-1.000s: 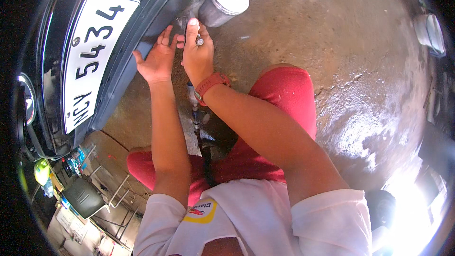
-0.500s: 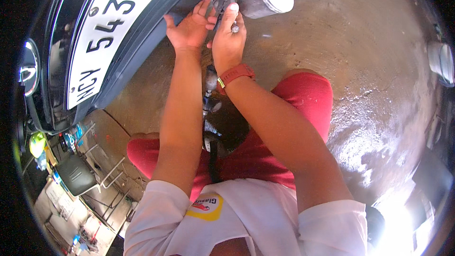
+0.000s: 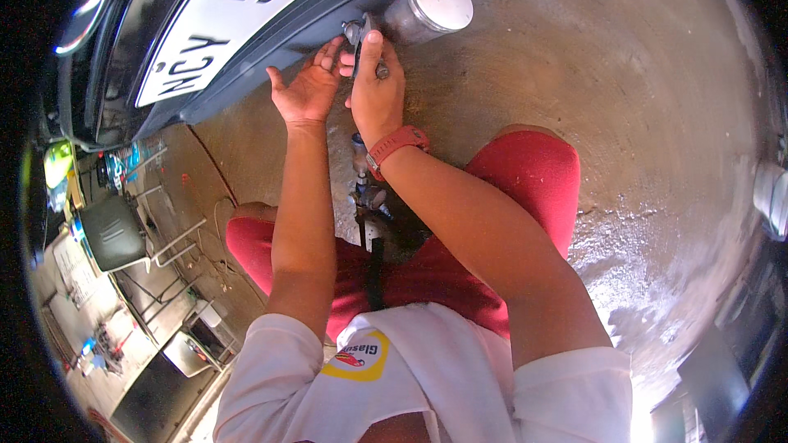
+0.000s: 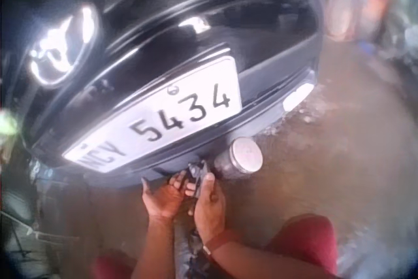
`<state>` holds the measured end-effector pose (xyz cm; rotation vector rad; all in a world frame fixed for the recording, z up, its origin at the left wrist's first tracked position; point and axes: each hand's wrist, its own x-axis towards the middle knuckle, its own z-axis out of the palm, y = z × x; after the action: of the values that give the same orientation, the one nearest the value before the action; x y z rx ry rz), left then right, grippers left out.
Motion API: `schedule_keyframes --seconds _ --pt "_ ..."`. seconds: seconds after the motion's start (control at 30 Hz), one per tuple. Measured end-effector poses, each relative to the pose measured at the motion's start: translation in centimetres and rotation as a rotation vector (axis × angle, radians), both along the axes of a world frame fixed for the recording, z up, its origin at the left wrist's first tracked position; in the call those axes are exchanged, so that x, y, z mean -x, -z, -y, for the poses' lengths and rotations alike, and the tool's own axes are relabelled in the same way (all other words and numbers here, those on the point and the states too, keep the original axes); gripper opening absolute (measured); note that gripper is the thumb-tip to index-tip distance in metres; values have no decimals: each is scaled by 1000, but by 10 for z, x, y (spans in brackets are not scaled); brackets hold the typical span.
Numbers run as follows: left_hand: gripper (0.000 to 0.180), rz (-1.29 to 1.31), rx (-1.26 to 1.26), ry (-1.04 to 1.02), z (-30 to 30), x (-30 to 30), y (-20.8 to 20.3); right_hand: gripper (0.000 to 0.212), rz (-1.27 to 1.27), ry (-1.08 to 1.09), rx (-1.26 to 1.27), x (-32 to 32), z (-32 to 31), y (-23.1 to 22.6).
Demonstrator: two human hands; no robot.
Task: The person uses a spray gun to apply paint to the rear bumper of a black car. They repeatedly touch the bumper with their left hand while spraying with their right hand, moving along the bumper's length.
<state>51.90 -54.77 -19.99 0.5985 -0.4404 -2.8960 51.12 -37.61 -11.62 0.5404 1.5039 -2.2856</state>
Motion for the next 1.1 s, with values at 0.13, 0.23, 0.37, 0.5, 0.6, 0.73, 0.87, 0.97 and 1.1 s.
schedule_keyframes --seconds 0.13,0.23,0.37,0.5,0.6,0.73,0.87,0.97,1.1 --pt "121 66 71 -64 27 -18 -6 72 -30 -54 -1 -15 25 3" --pt "121 83 60 -128 52 -33 -9 69 -34 -82 10 -25 41 9" --pt "128 97 123 -147 88 -52 -11 73 -43 -131 -34 -40 62 15" --pt "123 85 61 -207 112 -67 -10 74 -64 -178 -84 -53 80 20" --pt "122 59 40 -253 124 -74 -5 75 -77 -229 -127 -66 95 23" --pt "126 36 59 -297 135 -82 3 76 -139 -282 -191 -84 117 23" --pt "131 20 48 -347 151 -89 3 79 -220 -331 -255 -105 143 22" --pt "135 26 13 -360 157 -85 2 72 -272 -326 -277 -117 157 25" --pt "139 27 8 -359 165 -83 4 70 -354 -328 -390 -140 180 37"
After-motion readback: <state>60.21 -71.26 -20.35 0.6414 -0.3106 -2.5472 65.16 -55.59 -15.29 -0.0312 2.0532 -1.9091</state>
